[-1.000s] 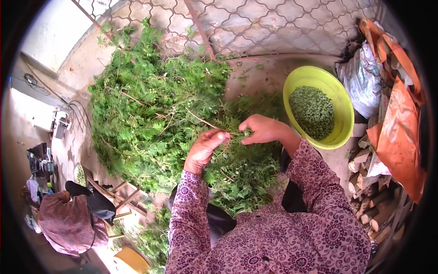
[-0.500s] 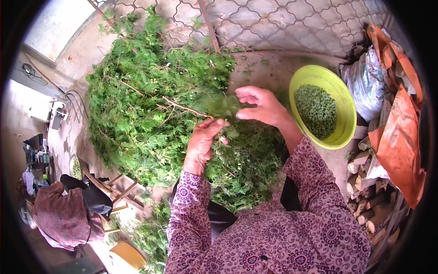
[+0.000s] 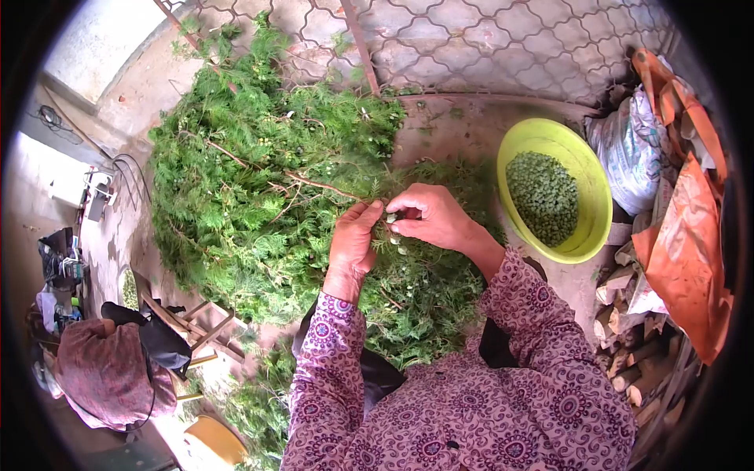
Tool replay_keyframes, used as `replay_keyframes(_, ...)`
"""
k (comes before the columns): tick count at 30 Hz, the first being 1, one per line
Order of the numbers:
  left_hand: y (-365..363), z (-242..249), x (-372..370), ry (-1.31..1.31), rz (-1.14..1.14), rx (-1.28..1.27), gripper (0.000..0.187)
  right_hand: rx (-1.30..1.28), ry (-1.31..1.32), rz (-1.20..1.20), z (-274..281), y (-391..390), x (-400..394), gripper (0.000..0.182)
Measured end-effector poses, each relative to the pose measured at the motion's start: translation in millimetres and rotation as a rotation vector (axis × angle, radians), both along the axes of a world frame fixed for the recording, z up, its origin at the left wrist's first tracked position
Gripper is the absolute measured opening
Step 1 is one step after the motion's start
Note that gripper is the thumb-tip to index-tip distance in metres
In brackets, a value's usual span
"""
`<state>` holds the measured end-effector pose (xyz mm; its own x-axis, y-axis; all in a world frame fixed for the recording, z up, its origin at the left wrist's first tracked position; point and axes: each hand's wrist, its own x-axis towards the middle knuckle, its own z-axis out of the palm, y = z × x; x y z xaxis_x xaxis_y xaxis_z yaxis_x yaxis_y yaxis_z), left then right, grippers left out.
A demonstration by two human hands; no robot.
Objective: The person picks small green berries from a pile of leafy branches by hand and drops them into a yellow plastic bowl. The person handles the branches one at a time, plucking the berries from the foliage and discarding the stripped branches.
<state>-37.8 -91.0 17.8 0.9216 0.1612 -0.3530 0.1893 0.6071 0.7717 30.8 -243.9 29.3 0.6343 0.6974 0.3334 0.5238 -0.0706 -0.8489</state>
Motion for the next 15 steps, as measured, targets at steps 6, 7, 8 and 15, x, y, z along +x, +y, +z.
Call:
replay_keyframes(6, 1, 11, -3, 0.126, -0.078, 0.211, 0.012, -0.003, -0.094, -0.042, -1, -3, 0, 0.018)
replay_keyframes(7, -2, 13, -3, 0.126, -0.079, 0.211, 0.012, -0.029, -0.13, -0.063, -1, -4, -1, 0.017)
replay_keyframes(8, -6, 14, -4, 0.109, -0.066, 0.082, 0.013, -0.056, -0.166, -0.083, 0, -4, -1, 0.016)
replay_keyframes(15, -10, 11, -6, 0.083, -0.106, -0.022, 0.017, -0.032, -0.137, -0.072, 3, -5, -3, 0.014)
